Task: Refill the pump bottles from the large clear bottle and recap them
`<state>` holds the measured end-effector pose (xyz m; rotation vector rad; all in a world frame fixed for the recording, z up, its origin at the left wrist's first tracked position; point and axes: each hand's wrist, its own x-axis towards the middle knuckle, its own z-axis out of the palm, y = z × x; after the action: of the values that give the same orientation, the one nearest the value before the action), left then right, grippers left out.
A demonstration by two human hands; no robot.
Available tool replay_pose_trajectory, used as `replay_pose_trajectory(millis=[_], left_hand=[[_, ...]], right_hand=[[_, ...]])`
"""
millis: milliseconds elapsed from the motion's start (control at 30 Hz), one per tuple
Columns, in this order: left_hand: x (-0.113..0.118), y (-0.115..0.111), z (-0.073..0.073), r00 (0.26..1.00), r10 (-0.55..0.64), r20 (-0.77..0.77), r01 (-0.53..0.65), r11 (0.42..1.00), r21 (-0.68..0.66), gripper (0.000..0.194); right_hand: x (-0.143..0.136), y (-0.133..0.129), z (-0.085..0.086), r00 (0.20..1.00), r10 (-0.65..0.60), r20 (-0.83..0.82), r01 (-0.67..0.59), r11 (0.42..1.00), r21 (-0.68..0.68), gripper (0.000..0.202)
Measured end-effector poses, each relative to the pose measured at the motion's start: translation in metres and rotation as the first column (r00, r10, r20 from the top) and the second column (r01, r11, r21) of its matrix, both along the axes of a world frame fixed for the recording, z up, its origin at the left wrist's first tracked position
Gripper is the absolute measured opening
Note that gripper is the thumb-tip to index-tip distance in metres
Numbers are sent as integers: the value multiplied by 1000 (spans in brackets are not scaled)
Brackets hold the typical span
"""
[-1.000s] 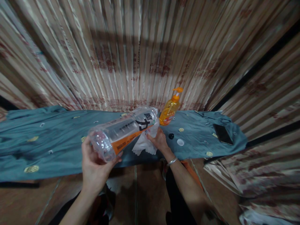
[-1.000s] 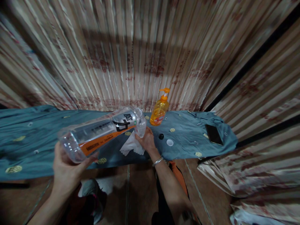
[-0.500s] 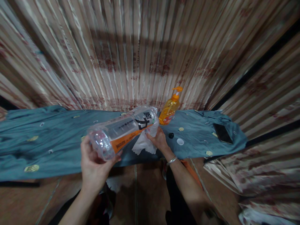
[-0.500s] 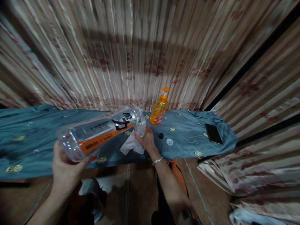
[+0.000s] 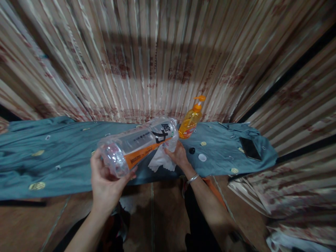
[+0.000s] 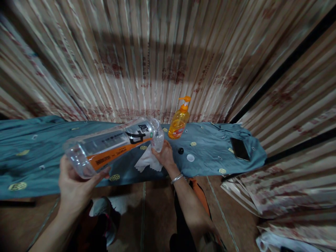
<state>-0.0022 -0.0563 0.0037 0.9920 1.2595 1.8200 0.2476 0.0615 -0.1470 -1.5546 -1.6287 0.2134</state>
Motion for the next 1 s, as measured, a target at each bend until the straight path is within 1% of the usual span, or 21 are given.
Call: replay_pose_trajectory(millis=[200, 367, 467, 600, 700, 767, 867, 1000], left_hand=[[2, -2, 2, 999, 24, 24, -23, 999, -38, 103], [1, -1, 2, 1000, 10, 12, -10, 999, -42, 103], [-1, 0, -3, 1000, 7, -23, -8, 1000, -19, 101], [-5, 2, -20, 997, 14, -71, -10, 998, 61, 96], [-8, 3, -29, 996, 23, -90, -15, 996, 91, 96], [-9, 3, -31, 995, 27, -93, -19, 996, 90, 98], [-8, 3, -30, 994, 29, -109, -19, 996, 87, 98], [-8, 2, -30, 992, 30, -123, -18, 995, 102, 98]], right_hand=[[0, 0, 0, 1000, 5, 8, -5, 1000, -10, 39], [0, 0, 0, 1000, 10, 7, -10, 1000, 2, 40], [1, 0, 0, 1000, 5, 11, -5, 1000, -7, 41], [1, -1, 1, 1000, 24, 10, -24, 1000, -10, 40], [1, -1, 2, 1000, 21, 7, -20, 1000, -14, 41], [1, -1, 2, 1000, 12, 6, -12, 1000, -25, 42], [0, -1, 2, 1000, -6, 5, 6, 999, -39, 45], [-1, -1, 1, 1000, -15, 6, 15, 1000, -27, 46]])
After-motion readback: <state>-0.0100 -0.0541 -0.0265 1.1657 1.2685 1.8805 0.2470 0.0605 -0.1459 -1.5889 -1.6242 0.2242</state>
